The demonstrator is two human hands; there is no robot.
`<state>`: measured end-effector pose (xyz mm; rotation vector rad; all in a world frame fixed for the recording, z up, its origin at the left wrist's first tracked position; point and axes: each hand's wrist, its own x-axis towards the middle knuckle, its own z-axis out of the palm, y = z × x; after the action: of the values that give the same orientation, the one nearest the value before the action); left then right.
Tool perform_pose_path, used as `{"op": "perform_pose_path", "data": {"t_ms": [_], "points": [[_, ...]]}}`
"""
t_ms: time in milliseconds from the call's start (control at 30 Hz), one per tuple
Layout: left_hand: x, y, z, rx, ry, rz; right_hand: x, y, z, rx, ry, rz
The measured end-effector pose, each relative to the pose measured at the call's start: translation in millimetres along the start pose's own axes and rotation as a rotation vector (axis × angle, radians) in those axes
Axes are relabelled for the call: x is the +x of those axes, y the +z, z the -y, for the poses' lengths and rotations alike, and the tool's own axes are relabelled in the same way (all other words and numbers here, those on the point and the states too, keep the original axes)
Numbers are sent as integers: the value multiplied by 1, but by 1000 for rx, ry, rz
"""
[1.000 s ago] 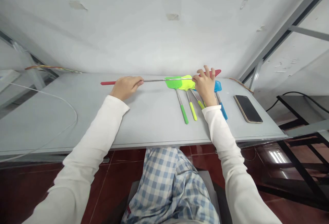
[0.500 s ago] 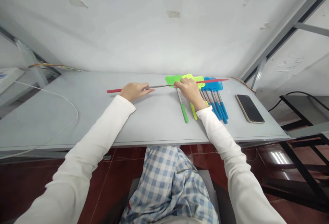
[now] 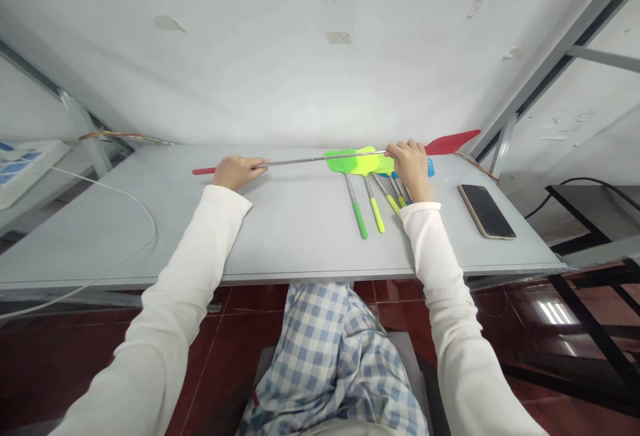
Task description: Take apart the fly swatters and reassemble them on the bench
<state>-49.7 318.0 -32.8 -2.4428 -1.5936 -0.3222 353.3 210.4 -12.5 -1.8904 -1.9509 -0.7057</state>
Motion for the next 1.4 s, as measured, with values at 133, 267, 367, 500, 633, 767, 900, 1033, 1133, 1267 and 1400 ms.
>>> {"op": "perform_pose_path", "data": {"t_ms": [133, 267, 367, 500, 633, 767, 900, 1033, 1133, 1267, 1400], "points": [[-3, -1, 10, -5, -40, -23, -2, 0, -8, 2, 22, -13], [-5, -4, 18, -68, -48, -23, -4, 6, -11, 0, 9, -5], [-5, -7, 21, -63, -89, -32, -5, 12, -12, -6, -21, 9], [-7, -11, 19, -38, -119, -37, -6, 18, -14, 37, -77, 99], [-8, -14, 5, -40, -110, -1, -8, 11, -11, 102, -53, 132], [-8, -16, -16, -8, -83, 4, -8, -1, 20, 238, -152, 129], [-8, -15, -34, 13, -40, 17, -7, 0, 54, 326, -270, 196], [-8, -12, -43, 24, 5, 66, -6, 5, 58, 304, -214, 174], [-8, -13, -48, 36, 10, 92, -4, 1, 54, 291, -203, 154], [-9, -15, -63, 18, 31, 96, -4, -9, 59, 278, -216, 110], [-14, -17, -95, -32, 89, 93, -8, -14, 81, 260, -299, 75]]}}
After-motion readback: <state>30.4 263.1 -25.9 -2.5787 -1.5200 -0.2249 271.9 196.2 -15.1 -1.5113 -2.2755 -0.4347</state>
